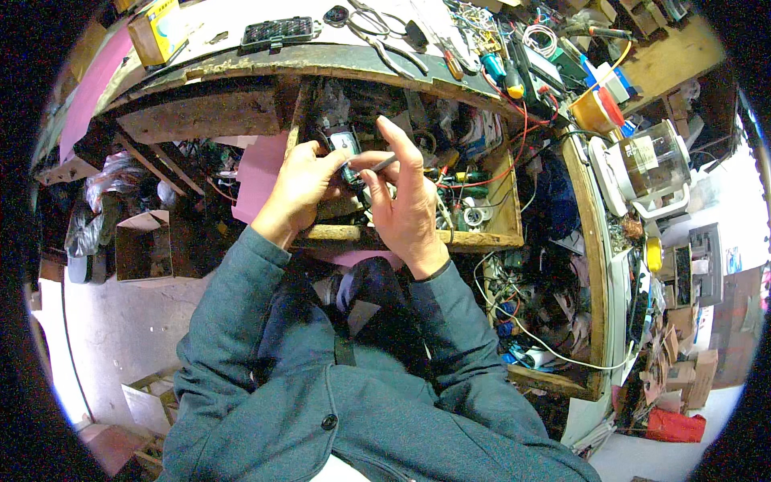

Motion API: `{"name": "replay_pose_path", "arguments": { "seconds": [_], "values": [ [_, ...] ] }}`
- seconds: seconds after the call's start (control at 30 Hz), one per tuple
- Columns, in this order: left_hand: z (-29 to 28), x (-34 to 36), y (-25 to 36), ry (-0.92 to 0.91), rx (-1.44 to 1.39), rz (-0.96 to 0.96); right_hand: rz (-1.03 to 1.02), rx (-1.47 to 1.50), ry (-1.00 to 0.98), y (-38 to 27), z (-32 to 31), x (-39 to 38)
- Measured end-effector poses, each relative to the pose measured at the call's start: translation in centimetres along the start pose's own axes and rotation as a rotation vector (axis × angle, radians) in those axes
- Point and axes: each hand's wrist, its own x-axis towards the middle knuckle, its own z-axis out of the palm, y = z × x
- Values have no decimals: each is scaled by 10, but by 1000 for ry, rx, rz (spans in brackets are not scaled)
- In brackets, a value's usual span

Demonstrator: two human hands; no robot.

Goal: The person sits on the floor and works on a small electronic device, using a screwdriver to remove and insert screws. They open a case of screwdriver bits, select a bit, and attach it to the screwdriver before continuing to adjust the device.

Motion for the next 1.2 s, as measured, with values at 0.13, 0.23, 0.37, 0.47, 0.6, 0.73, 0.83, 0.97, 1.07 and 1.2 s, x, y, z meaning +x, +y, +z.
{"name": "replay_pose_path", "arguments": {
  "seconds": [0.13,0.23,0.37,0.47,0.6,0.73,0.83,0.97,1.07,1.2],
  "values": [
    [-4,1,-7,-7,30,6,83,-67,-12,-4,-2,-4],
    [-3,4,-7,-29,-7,22,22,-74,-42,-3,-3,0],
    [-1,3,-8,-5,-49,18,7,97,-27,2,1,1],
    [-2,4,-8,14,2,10,32,156,-41,1,2,1],
    [-3,1,-2,-30,16,-5,23,-59,4,-5,1,-3],
    [-1,0,-2,-16,10,-6,-8,25,13,3,3,-4],
    [-1,0,-3,4,-25,-16,28,81,-10,1,-1,-3],
    [-4,1,-4,-16,50,-16,49,-20,-35,-6,-4,-4],
    [-2,2,-3,-5,-44,4,12,80,16,-5,3,-1],
    [-2,-1,3,-19,-17,-7,71,66,3,-3,1,-3]
  ]
}}
